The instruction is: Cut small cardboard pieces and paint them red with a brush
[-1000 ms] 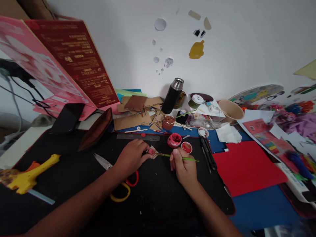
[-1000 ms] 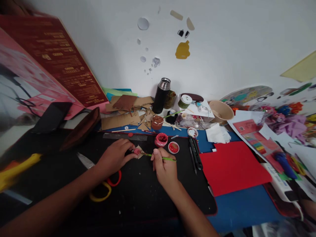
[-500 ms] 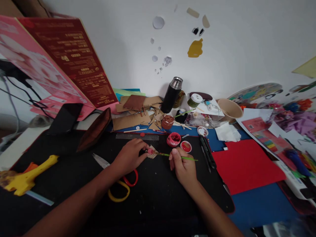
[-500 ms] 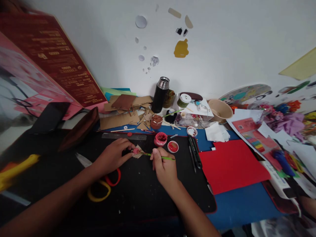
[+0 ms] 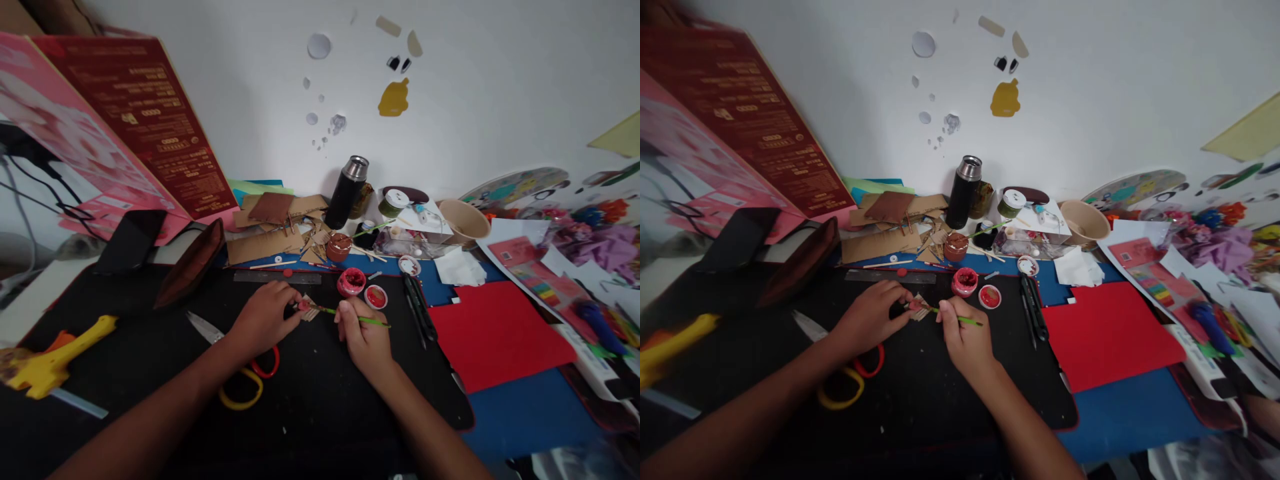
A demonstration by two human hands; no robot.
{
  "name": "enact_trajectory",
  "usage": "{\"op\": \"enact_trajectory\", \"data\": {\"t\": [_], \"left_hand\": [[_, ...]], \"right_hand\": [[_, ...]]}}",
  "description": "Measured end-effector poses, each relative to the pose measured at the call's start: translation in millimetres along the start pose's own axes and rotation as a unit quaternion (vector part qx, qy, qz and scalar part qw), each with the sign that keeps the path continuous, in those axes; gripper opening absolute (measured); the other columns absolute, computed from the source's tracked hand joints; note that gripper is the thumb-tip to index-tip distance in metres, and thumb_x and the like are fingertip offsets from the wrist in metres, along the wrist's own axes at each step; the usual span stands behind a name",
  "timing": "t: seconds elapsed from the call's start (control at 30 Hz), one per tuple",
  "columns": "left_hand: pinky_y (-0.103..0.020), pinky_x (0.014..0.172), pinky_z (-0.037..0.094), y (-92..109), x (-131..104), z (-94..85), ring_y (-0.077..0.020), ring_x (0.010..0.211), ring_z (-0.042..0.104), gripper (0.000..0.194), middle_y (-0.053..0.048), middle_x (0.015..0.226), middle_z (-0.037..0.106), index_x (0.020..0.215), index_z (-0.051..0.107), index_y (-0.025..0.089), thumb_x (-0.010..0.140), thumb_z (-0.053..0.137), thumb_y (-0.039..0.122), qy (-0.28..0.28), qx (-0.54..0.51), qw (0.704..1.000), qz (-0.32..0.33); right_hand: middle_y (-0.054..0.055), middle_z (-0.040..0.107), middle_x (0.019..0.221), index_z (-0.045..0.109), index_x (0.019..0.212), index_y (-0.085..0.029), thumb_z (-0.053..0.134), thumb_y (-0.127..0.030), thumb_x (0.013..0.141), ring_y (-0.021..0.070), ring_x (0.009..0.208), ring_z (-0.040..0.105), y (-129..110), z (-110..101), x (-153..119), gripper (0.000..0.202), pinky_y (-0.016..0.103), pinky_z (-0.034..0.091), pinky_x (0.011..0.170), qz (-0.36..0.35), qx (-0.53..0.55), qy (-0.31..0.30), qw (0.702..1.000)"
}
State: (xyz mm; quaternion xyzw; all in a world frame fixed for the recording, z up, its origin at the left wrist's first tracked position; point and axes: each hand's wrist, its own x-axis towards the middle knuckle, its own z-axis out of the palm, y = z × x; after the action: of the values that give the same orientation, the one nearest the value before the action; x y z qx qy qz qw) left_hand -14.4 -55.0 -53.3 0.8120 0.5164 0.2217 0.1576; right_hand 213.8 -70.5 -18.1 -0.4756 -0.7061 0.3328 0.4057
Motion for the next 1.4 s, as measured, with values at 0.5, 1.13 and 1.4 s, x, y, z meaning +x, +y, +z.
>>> {"op": "enact_trajectory", "data": {"t": [0.5,1.13,1.4], "left_hand": [[-0.04,0.085,0.05,1,0,2.9,-0.026,0.089,0.065,0.007,-0.004,0.089,0.069,0.092,0.065,0.021,0.09,0.071,0.024,0.018,0.015,1.0,0.001],[-0.04,0.084,0.049,1,-1,4.9,-0.0263,0.09,0.065,0.011,-0.004,0.089,0.068,0.095,0.066,0.02,0.093,0.074,0.027,0.021,0.014,1.0,-0.007],[-0.039,0.084,0.048,2,-1,4.6,-0.0252,0.089,0.064,0.01,-0.004,0.09,0.068,0.094,0.065,0.021,0.094,0.072,0.027,0.018,0.011,1.0,-0.016]], "right_hand": [[-0.005,0.051,0.049,0.062,0.078,-0.021,0.047,-0.044,0.112,0.0123,0.042,0.05,8,0,-5,0.044,0.024,0.038,0.048,0.038,0.077,0.03,0.996],[-0.005,0.051,0.05,0.061,0.079,-0.021,0.047,-0.043,0.112,0.0115,0.043,0.051,8,4,-2,0.043,0.023,0.038,0.048,0.041,0.083,0.013,0.996],[-0.005,0.05,0.049,0.06,0.075,-0.021,0.046,-0.042,0.113,0.0109,0.041,0.049,7,-1,-6,0.045,0.023,0.037,0.048,0.036,0.074,0.014,0.996]]}}
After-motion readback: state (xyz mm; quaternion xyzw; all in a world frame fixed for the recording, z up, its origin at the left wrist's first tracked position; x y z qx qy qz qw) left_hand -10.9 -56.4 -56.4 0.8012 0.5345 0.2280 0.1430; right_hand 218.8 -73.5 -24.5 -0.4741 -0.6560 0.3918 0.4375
